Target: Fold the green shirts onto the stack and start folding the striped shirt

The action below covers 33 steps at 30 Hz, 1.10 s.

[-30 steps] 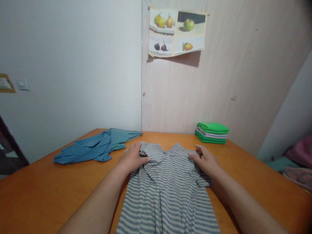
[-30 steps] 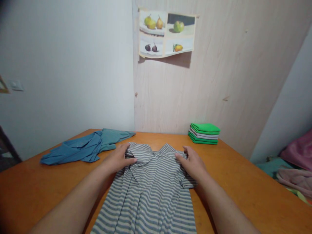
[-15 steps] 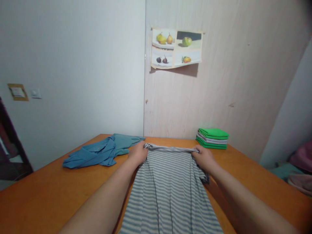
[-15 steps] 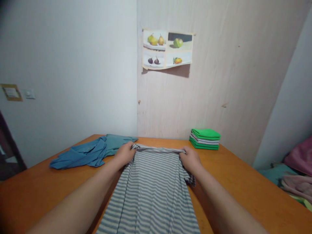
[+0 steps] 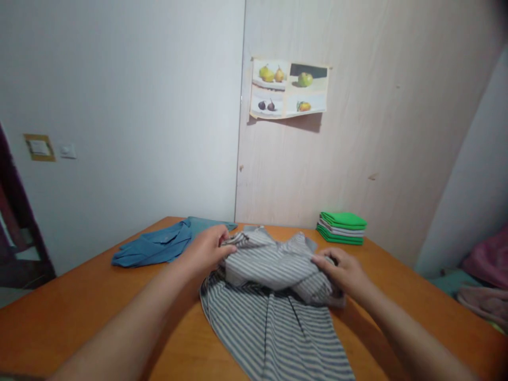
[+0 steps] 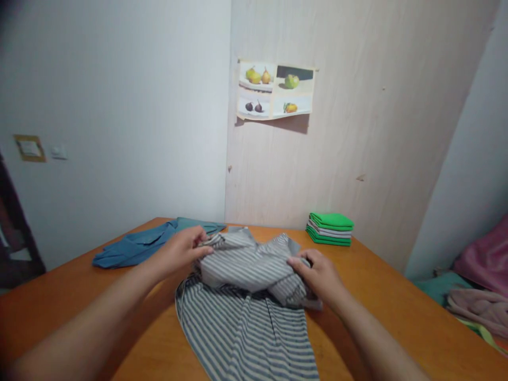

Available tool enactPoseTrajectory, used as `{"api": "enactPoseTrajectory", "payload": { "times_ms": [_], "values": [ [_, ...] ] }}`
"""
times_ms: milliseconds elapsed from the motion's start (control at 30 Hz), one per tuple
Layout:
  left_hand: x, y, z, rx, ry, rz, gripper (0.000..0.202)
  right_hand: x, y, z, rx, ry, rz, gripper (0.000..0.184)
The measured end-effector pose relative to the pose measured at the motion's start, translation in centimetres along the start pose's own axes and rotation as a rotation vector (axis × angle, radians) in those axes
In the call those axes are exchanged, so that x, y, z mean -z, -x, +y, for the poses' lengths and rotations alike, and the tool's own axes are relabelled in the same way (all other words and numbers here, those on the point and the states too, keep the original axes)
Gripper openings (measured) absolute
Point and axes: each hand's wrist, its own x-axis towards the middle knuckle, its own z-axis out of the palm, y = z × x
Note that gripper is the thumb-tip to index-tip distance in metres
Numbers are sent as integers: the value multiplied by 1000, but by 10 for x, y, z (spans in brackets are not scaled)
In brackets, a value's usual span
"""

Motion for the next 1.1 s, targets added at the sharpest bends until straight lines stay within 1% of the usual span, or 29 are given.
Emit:
{"api": "enactPoseTrajectory", "payload": {
  "times_ms": [67, 100, 167, 233, 300, 367, 433, 500, 567, 633, 700, 767, 833, 900, 933, 1000, 1100],
  "values": [
    [-3, 33, -14, 67, -15, -160, 31, -6, 33, 21, -69, -79, -109, 42],
    [-3, 46, -19, 80, -18, -217, 34, -8, 46, 30, -104, -109, -142, 47],
    [0, 64, -29, 104, -39, -232, 39, -9, 63, 44, -160, -158, -187, 49],
    [7, 73, -36, 128, -105, -205, 44, -6, 71, 52, -213, -210, -177, 50],
    [16, 78, -43, 162, -205, -185, 43, -2, 72, 55, -268, -270, -152, 50],
    [23, 79, -48, 229, -315, -203, 38, 1, 71, 56, -309, -318, -132, 50],
    [27, 78, -48, 308, -404, -219, 31, 2, 68, 56, -319, -342, -111, 49],
    [25, 74, -39, 331, -445, -189, 27, 2, 63, 58, -320, -347, -68, 47],
    [15, 66, -23, 277, -424, -136, 27, 1, 56, 60, -328, -315, -19, 45],
    [-2, 56, -2, 206, -332, -141, 28, 1, 45, 62, -327, -237, 9, 42],
    [-22, 46, 19, 59, -201, -224, 28, 1, 32, 64, -289, -116, 14, 41],
    [-44, 40, 38, -69, -91, -295, 22, 0, 21, 63, -240, 32, -3, 41],
    [-63, 38, 50, -147, -23, -354, 16, -3, 13, 61, -230, 177, -39, 41],
    [-75, 41, 56, -170, -34, -439, 16, -7, 8, 57, -273, 277, -95, 37],
    [-79, 43, 57, -171, -61, -475, 18, -9, 6, 55, -301, 302, -122, 33],
    [-80, 49, 58, -160, -117, -526, 20, -12, 3, 52, -341, 309, -165, 24],
    [-70, 57, 62, -115, -136, -588, 21, -18, -6, 46, -357, 253, -184, 21]
  ]
}}
